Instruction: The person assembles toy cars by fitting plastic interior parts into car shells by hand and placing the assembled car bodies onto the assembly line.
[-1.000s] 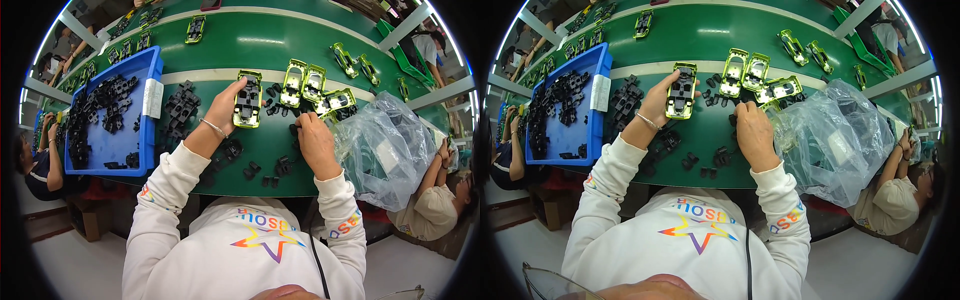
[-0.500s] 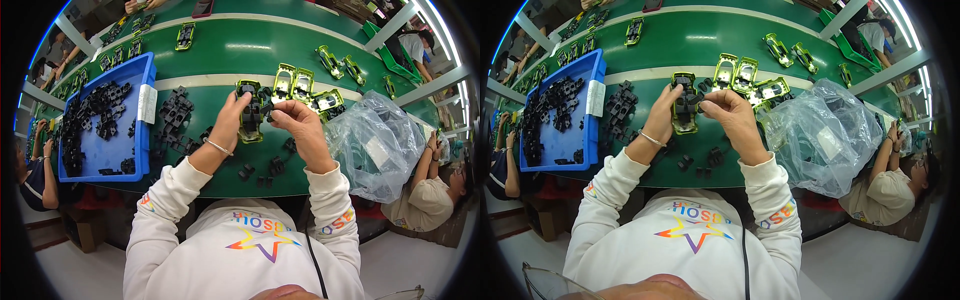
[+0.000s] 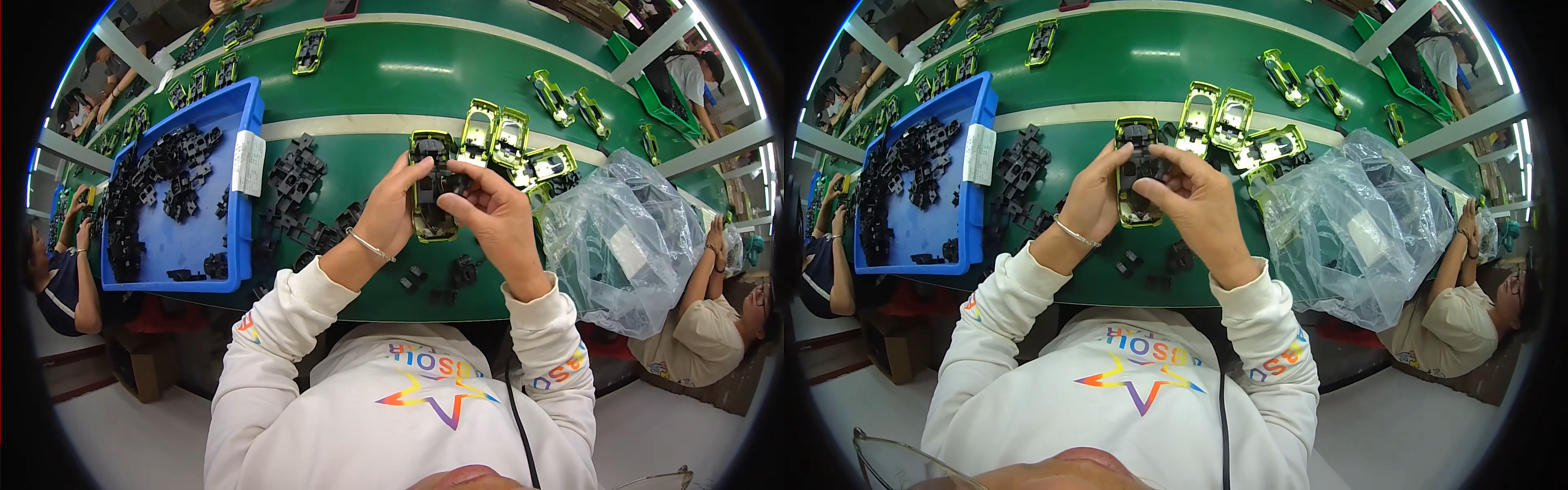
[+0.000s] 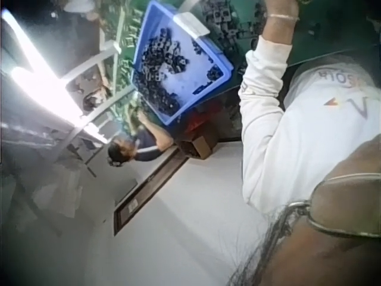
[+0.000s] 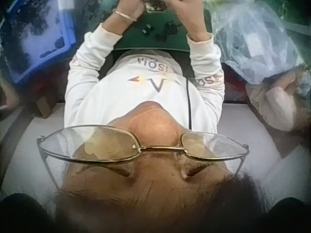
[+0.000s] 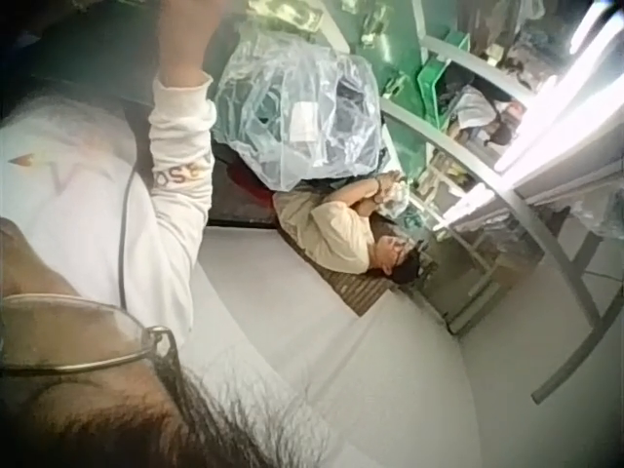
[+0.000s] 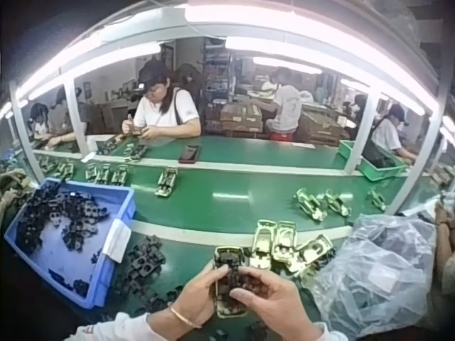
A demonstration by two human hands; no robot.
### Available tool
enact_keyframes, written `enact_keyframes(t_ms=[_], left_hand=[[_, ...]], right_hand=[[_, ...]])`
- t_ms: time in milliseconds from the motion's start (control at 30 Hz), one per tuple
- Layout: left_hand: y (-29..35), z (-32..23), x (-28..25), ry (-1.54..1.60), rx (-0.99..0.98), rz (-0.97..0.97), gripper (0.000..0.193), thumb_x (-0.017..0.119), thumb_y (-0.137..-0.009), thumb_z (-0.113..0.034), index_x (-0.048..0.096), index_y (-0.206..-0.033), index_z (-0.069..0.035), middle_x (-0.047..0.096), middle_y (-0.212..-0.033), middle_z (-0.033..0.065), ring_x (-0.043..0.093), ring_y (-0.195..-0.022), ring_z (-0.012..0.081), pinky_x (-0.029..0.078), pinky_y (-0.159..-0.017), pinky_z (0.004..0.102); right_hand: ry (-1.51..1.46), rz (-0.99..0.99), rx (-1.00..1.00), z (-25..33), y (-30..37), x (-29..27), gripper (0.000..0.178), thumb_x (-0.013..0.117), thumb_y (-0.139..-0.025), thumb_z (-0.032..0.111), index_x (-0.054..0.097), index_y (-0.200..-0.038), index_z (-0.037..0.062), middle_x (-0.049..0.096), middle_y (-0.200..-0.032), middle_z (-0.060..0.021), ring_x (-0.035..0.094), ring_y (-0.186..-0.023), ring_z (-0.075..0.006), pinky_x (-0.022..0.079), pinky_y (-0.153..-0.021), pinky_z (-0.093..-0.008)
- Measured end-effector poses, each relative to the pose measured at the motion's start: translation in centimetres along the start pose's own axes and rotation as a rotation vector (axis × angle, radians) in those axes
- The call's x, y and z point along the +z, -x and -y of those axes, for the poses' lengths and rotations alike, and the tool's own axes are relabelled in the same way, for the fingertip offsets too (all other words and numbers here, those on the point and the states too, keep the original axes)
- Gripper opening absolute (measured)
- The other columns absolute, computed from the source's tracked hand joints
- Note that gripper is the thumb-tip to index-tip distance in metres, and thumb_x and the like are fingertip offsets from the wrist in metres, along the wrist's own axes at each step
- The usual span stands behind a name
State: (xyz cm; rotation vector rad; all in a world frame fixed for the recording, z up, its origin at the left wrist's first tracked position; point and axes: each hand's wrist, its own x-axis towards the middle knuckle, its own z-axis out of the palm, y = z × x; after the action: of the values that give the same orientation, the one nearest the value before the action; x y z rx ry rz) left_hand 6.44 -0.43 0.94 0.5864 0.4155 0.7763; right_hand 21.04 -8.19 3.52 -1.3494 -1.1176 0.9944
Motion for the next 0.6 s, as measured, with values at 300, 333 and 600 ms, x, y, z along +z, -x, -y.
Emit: enact_keyframes(t_ms=[300,333,600], left_hand=[[0.9,-0.3,0.7,-0.113,-0.008,-0.031,0.030,0.045,-0.105,-0.021,0.048,-0.130,-0.005,0.062,-0.115,0.0071,0.063,-0.104,0.0153,0.053,-0.089,0.0317],[0.9,-0.2,0.5,-0.111,-0.013,-0.035,0.030,0.045,-0.105,-0.021,0.048,-0.130,-0.005,0.062,-0.115,0.0071,0.063,-0.104,0.0153,0.053,-0.089,0.0317],[0.3,-0.3,-0.3,-0.141,0.002,-0.071,0.027,0.049,-0.103,-0.020,0.050,-0.127,-0.006,0.062,-0.112,0.0058,0.062,-0.101,0.0137,0.051,-0.087,0.0294]], right_hand=[[-0.152,-0.013,0.111,0.4,-0.4,0.7,0.045,0.077,-0.085,0.006,0.062,-0.127,-0.0027,0.064,-0.081,-0.0014,0.061,-0.066,-0.0060,0.051,-0.058,-0.0200],[-0.173,0.000,0.108,0.4,-0.4,0.7,0.045,0.077,-0.085,0.006,0.062,-0.127,-0.0022,0.064,-0.081,-0.0010,0.060,-0.063,-0.0061,0.051,-0.057,-0.0200],[-0.462,0.068,0.338,1.5,-0.8,0.4,0.042,0.074,-0.088,0.009,0.062,-0.128,-0.0002,0.064,-0.093,-0.0022,0.063,-0.076,-0.0095,0.059,-0.075,-0.0259]])
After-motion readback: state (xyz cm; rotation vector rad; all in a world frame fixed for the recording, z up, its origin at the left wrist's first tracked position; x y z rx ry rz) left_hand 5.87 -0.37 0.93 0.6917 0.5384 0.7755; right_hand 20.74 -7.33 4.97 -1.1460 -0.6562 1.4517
